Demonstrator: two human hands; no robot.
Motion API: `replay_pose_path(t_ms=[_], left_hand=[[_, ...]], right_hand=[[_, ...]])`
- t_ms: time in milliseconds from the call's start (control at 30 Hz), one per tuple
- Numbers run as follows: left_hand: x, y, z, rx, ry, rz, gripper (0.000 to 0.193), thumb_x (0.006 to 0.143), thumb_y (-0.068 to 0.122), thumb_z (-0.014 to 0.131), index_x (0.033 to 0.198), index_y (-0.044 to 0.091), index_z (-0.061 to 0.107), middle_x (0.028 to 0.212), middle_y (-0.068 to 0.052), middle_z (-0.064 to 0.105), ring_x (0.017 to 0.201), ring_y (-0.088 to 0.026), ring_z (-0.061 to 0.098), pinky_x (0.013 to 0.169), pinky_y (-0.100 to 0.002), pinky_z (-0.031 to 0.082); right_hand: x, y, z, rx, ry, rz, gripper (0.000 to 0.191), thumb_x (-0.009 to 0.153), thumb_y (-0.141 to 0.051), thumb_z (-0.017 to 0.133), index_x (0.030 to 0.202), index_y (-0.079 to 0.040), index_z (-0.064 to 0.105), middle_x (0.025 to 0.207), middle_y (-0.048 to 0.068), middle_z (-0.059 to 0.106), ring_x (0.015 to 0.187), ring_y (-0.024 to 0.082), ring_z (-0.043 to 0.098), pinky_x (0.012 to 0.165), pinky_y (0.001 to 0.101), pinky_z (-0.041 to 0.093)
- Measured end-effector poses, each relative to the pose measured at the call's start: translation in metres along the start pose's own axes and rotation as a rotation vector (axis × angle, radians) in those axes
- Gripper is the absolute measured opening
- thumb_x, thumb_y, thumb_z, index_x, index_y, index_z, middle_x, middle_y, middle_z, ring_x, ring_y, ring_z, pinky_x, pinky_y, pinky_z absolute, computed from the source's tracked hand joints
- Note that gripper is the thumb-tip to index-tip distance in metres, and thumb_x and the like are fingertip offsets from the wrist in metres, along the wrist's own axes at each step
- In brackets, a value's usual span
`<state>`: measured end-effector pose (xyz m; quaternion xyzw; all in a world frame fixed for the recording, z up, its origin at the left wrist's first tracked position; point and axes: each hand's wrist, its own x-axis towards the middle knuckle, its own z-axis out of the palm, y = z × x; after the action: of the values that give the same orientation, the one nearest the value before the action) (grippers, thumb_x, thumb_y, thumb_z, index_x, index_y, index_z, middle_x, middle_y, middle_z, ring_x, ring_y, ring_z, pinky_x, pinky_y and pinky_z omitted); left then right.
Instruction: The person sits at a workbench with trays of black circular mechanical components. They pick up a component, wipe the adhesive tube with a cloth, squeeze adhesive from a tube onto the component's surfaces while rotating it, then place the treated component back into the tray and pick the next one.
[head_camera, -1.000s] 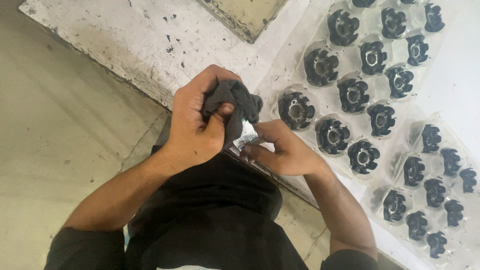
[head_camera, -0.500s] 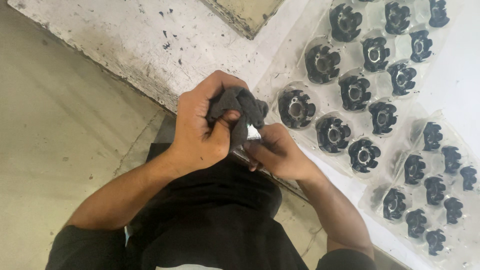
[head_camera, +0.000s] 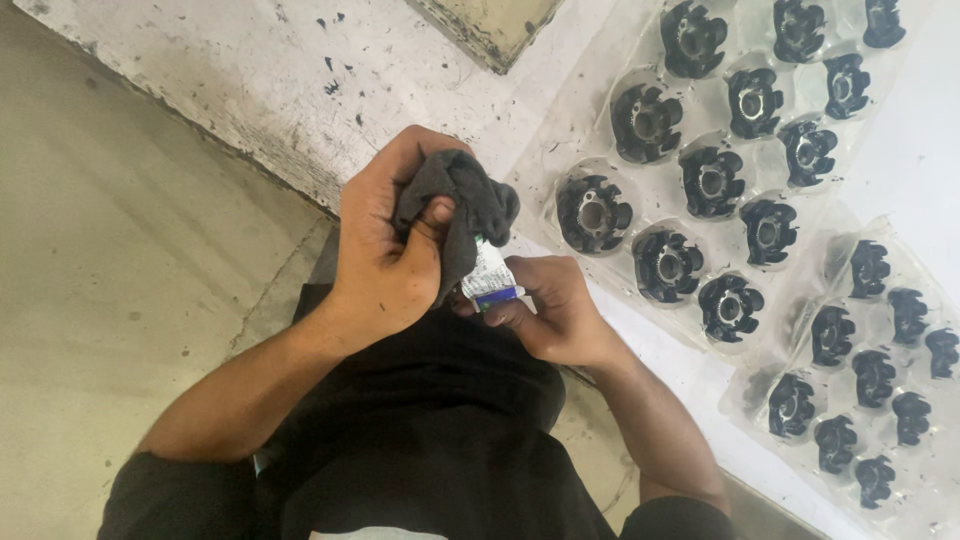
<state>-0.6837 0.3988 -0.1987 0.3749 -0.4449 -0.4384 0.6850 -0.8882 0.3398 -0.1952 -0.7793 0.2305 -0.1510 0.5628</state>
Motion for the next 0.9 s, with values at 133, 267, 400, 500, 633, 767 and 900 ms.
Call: replay_pose_path(t_ms=[133,267,400,500,633,767,900], left_hand=[[-0.003,0.001,0.003,0.003,0.014,-0.064,0.014,0.108,-0.002,0.046,0.118,-0.001,0.056,0.097,-0.004,0.067,0.087,-0.006,0.061,0.081,-0.022,0.054],[-0.008,0.000,0.006,0.038,0.010,-0.006,0.011,0.109,-0.002,0.048,0.117,-0.001,0.056,0.094,-0.004,0.066,0.085,-0.005,0.061,0.080,-0.021,0.053],[-0.010,0.000,0.007,0.142,0.002,0.064,0.011,0.106,-0.003,0.050,0.114,-0.001,0.057,0.092,-0.004,0.067,0.084,-0.005,0.063,0.080,-0.020,0.054],[-0.010,-0.001,0.008,0.180,-0.012,0.074,0.017,0.102,-0.003,0.052,0.117,-0.001,0.058,0.094,-0.004,0.069,0.082,-0.005,0.064,0.077,-0.020,0.054],[-0.008,-0.004,0.008,0.228,0.007,0.064,0.019,0.100,-0.005,0.051,0.116,0.000,0.059,0.090,-0.005,0.068,0.082,-0.005,0.063,0.077,-0.020,0.054],[-0.007,-0.008,0.007,0.203,0.025,0.021,0.022,0.098,-0.008,0.049,0.115,0.000,0.060,0.093,-0.005,0.067,0.082,-0.005,0.062,0.078,-0.021,0.053],[-0.011,-0.010,0.013,0.238,0.004,0.068,0.022,0.095,-0.009,0.051,0.114,-0.001,0.059,0.092,-0.005,0.066,0.087,-0.006,0.062,0.080,-0.022,0.053]], right_hand=[[-0.004,0.005,0.004,-0.001,0.061,-0.045,0.008,0.096,-0.004,0.071,0.104,-0.003,0.073,0.089,0.007,0.077,0.080,0.013,0.073,0.074,0.0255,0.056],[-0.010,0.015,0.010,0.041,0.124,-0.072,0.007,0.099,-0.002,0.067,0.101,0.002,0.072,0.088,0.011,0.076,0.083,0.013,0.074,0.077,0.0250,0.057],[-0.016,0.024,0.021,0.125,0.224,0.009,0.006,0.100,0.003,0.063,0.099,0.007,0.068,0.086,0.011,0.075,0.082,0.011,0.073,0.075,0.0243,0.059],[-0.016,0.025,0.028,0.271,0.239,0.124,0.012,0.101,0.008,0.057,0.104,0.009,0.068,0.091,0.010,0.074,0.085,0.011,0.072,0.078,0.0254,0.061],[-0.009,0.020,0.026,0.188,0.236,0.101,0.015,0.099,0.012,0.059,0.110,0.007,0.068,0.099,0.009,0.074,0.094,0.011,0.068,0.084,0.0270,0.059],[-0.013,0.012,0.017,0.086,0.165,0.145,0.020,0.091,0.011,0.071,0.110,0.004,0.069,0.096,0.006,0.075,0.093,0.009,0.070,0.085,0.0276,0.059],[-0.014,0.017,0.018,0.159,0.223,0.148,0.020,0.091,0.013,0.069,0.108,0.004,0.071,0.098,0.007,0.075,0.094,0.010,0.070,0.086,0.0282,0.060]])
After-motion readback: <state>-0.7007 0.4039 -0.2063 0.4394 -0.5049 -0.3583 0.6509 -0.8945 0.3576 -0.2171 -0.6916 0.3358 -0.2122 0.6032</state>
